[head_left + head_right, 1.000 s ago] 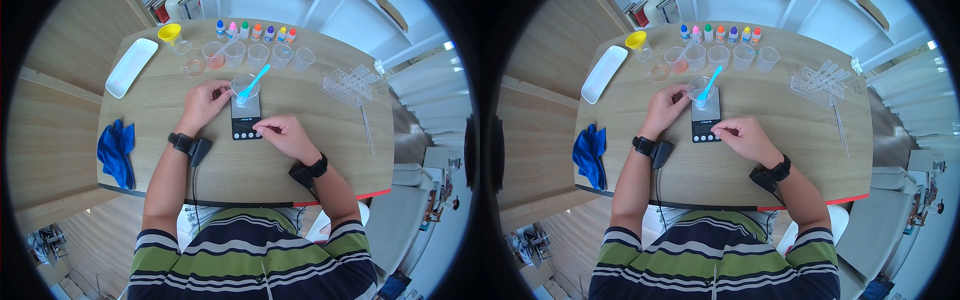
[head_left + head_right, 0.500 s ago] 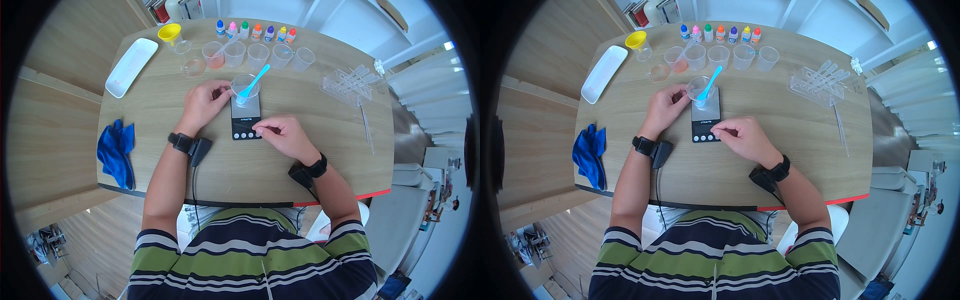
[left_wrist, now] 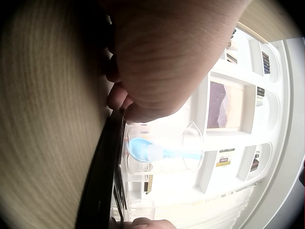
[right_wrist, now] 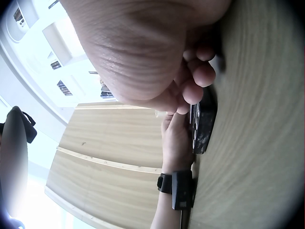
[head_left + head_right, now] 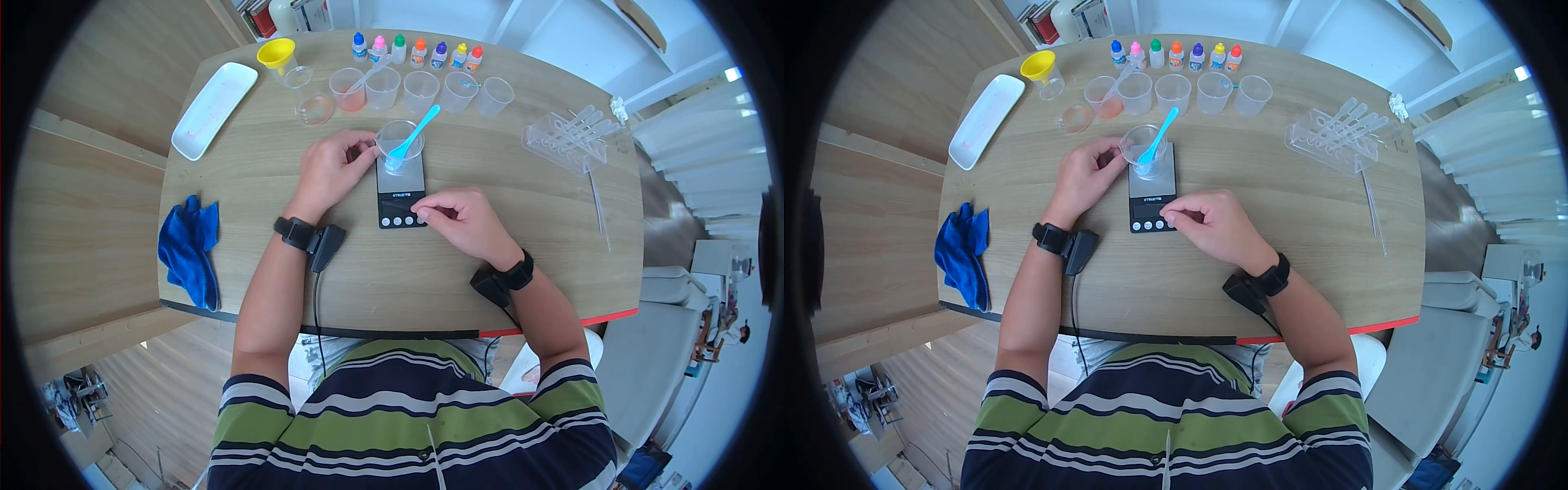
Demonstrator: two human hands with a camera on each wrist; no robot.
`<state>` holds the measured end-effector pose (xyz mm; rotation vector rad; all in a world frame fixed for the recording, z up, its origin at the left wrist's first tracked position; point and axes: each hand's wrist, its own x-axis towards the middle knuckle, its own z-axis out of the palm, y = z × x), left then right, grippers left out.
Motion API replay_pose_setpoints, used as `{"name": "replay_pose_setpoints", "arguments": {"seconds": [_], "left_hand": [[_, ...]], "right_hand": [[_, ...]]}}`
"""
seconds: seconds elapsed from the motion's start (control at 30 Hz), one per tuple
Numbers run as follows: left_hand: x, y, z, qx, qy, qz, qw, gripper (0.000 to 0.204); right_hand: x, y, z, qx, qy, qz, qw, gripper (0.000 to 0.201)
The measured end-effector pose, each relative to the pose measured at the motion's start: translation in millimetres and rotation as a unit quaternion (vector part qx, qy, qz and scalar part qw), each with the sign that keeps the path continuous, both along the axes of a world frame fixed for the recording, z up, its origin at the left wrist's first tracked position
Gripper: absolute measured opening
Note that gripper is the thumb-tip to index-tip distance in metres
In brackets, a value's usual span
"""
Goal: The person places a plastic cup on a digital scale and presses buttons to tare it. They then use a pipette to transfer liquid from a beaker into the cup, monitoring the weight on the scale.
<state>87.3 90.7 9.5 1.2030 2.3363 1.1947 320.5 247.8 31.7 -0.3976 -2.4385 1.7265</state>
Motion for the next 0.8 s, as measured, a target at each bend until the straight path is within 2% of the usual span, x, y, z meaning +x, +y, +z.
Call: {"name": "replay_pose_setpoints", "arguments": {"seconds": [0.8], "left_hand": [[0.5,-0.2,0.6,0.001,0.001,-0.001,1.0,0.032]], "right_hand": [[0.3,-0.6,0.2,0.004,0.01,0.003,1.0,0.014]]}}
